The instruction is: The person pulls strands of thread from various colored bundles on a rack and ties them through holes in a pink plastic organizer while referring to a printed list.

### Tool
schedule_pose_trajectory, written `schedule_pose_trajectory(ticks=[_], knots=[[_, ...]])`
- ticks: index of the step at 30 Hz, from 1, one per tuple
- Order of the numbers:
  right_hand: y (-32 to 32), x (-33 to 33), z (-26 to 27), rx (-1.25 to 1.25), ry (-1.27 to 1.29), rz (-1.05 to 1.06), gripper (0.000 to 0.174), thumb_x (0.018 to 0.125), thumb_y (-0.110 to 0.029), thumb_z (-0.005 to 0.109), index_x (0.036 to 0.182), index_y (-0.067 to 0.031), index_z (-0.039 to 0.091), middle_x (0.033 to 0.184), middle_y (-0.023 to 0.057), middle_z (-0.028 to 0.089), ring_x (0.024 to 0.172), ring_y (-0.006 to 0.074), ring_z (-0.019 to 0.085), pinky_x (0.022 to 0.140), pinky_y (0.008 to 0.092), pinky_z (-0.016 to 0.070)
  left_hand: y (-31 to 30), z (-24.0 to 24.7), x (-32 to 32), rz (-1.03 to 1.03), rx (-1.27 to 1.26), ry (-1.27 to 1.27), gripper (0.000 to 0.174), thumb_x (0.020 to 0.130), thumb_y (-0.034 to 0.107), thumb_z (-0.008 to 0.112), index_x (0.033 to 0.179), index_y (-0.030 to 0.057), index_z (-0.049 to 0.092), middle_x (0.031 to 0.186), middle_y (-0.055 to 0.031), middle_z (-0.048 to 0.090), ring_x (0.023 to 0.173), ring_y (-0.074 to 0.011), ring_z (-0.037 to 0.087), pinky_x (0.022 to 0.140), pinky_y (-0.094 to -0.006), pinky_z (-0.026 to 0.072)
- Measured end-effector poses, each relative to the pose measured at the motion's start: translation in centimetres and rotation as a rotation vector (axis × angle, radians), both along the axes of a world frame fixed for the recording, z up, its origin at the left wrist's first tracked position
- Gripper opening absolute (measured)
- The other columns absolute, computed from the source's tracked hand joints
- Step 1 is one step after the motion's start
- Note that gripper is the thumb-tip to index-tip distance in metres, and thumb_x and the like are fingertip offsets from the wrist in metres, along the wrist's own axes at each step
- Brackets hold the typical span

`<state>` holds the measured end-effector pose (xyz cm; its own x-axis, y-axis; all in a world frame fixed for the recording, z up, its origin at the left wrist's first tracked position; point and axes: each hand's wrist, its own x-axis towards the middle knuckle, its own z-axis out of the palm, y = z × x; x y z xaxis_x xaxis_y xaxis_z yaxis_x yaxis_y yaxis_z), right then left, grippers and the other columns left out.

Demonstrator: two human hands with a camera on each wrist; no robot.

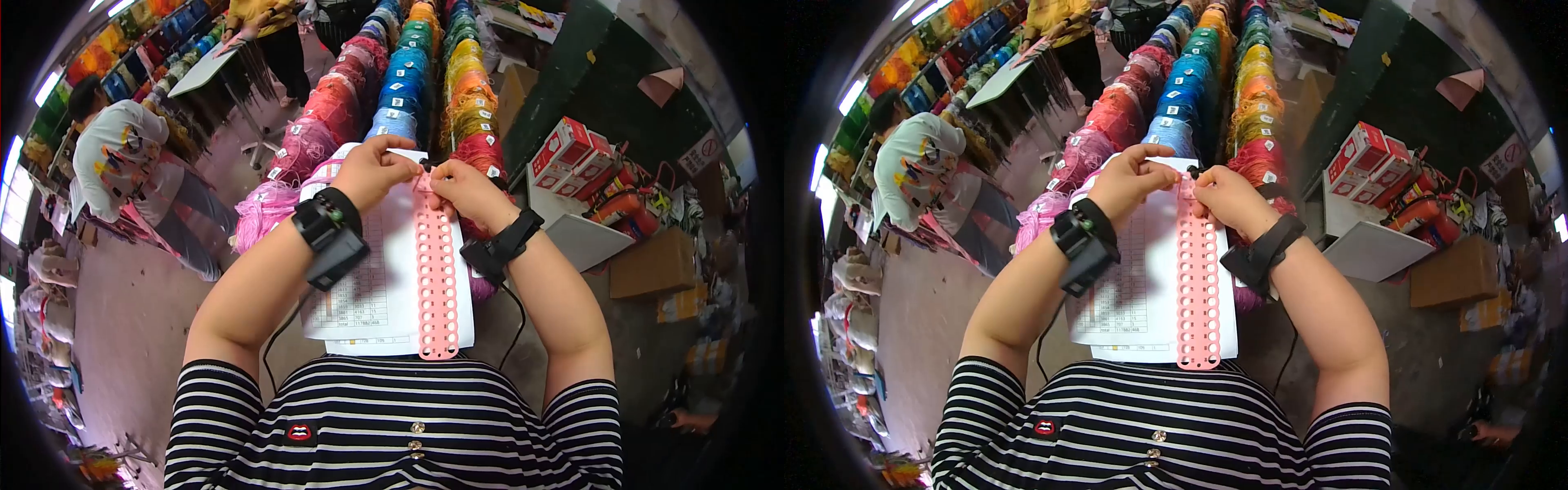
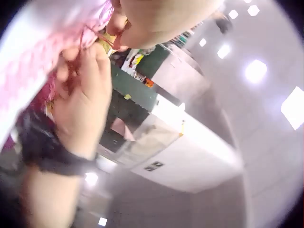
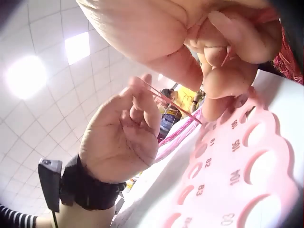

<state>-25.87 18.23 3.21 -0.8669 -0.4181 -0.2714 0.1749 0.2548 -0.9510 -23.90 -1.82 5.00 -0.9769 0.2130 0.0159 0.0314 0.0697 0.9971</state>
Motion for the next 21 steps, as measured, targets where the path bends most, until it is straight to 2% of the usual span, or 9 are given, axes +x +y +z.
schedule_pose_trajectory(ticks=[2, 3, 6, 10, 13, 14, 17, 19, 21], knots=[[-0.2, 0.3, -0.5, -0.009, 0.024, -0.019, 0.016, 0.089, -0.008, 0.052, 0.104, -0.0013, 0.051, 0.074, 0.0070, 0.063, 0.056, 0.0111, 0.056, 0.049, 0.0234, 0.0441, 0.5, 1.6, 1.3, -0.013, 0.370, -0.247, 0.048, 0.086, 0.008, 0.067, 0.128, -0.0014, 0.045, 0.096, -0.0061, 0.067, 0.078, -0.0091, 0.064, 0.072, -0.0215, 0.0501], [-0.2, 0.6, -0.4, -0.017, 0.023, -0.031, 0.015, 0.090, -0.008, 0.050, 0.104, -0.0012, 0.052, 0.076, 0.0070, 0.063, 0.057, 0.0111, 0.057, 0.050, 0.0228, 0.0444, 0.7, 1.0, 1.0, -0.036, 0.466, -0.258, 0.049, 0.088, 0.010, 0.066, 0.130, 0.0006, 0.043, 0.104, -0.0058, 0.066, 0.077, -0.0086, 0.065, 0.065, -0.0195, 0.0495], [0.0, 1.1, 0.3, -0.098, -0.007, -0.080, 0.017, 0.091, -0.008, 0.049, 0.106, -0.0003, 0.051, 0.077, 0.0078, 0.063, 0.057, 0.0098, 0.057, 0.049, 0.0212, 0.0433, 0.9, 1.0, 1.1, -0.081, 0.506, -0.283, 0.048, 0.088, 0.008, 0.064, 0.130, 0.0007, 0.042, 0.105, -0.0065, 0.066, 0.076, -0.0094, 0.066, 0.061, -0.0187, 0.0494], [0.4, 2.7, 2.1, -0.318, -0.032, -0.142, 0.024, 0.090, -0.008, 0.049, 0.113, 0.0011, 0.048, 0.076, 0.0085, 0.063, 0.056, 0.0090, 0.056, 0.048, 0.0208, 0.0417, 1.3, 0.0, 1.4, -0.152, 0.166, -0.093, 0.057, 0.084, -0.003, 0.060, 0.137, 0.0000, 0.038, 0.111, -0.0121, 0.064, 0.086, -0.0144, 0.065, 0.069, -0.0245, 0.0542], [0.3, 4.6, 4.7, -0.422, -0.030, -0.139, 0.027, 0.091, -0.010, 0.051, 0.115, 0.0011, 0.048, 0.077, 0.0081, 0.063, 0.060, 0.0083, 0.057, 0.050, 0.0192, 0.0411, 1.7, -2.1, 1.7, -0.271, -0.103, 0.164, 0.054, 0.081, -0.003, 0.063, 0.132, -0.0026, 0.044, 0.094, -0.0082, 0.065, 0.080, -0.0120, 0.062, 0.068, -0.0248, 0.0510], [1.3, 4.1, 4.2, -0.375, 0.006, -0.081, 0.027, 0.089, -0.011, 0.056, 0.113, 0.0018, 0.053, 0.079, 0.0085, 0.064, 0.065, 0.0090, 0.059, 0.056, 0.0197, 0.0436, 1.7, -2.8, 1.8, -0.249, -0.208, 0.273, 0.053, 0.080, -0.001, 0.066, 0.129, -0.0031, 0.047, 0.088, -0.0058, 0.064, 0.076, -0.0100, 0.061, 0.067, -0.0241, 0.0493], [3.0, 3.1, 1.1, 0.035, 0.447, -0.251, 0.027, 0.086, -0.016, 0.066, 0.104, 0.0025, 0.060, 0.084, 0.0079, 0.066, 0.077, 0.0098, 0.062, 0.067, 0.0225, 0.0473, 1.6, -1.0, 3.2, -0.232, 0.024, 0.133, 0.052, 0.077, 0.005, 0.073, 0.123, -0.0022, 0.051, 0.075, 0.0021, 0.055, 0.065, -0.0044, 0.051, 0.061, -0.0210, 0.0433], [2.7, 3.9, 1.1, -0.101, 0.150, -0.176, 0.027, 0.087, -0.019, 0.067, 0.104, 0.0011, 0.061, 0.082, 0.0047, 0.065, 0.072, 0.0075, 0.059, 0.064, 0.0210, 0.0452, 1.6, 0.9, 4.8, -0.289, 0.172, 0.084, 0.057, 0.077, 0.002, 0.074, 0.127, 0.0006, 0.048, 0.074, 0.0060, 0.041, 0.069, -0.0021, 0.043, 0.065, -0.0185, 0.0408], [2.4, 4.4, 1.6, -0.183, -0.057, -0.067, 0.025, 0.089, -0.025, 0.066, 0.100, -0.0020, 0.063, 0.077, -0.0016, 0.061, 0.062, 0.0032, 0.051, 0.055, 0.0180, 0.0387, 1.5, 2.1, 6.0, -0.319, 0.148, 0.146, 0.056, 0.077, 0.001, 0.072, 0.127, 0.0024, 0.048, 0.074, 0.0062, 0.039, 0.068, -0.0025, 0.042, 0.064, -0.0183, 0.0397]])
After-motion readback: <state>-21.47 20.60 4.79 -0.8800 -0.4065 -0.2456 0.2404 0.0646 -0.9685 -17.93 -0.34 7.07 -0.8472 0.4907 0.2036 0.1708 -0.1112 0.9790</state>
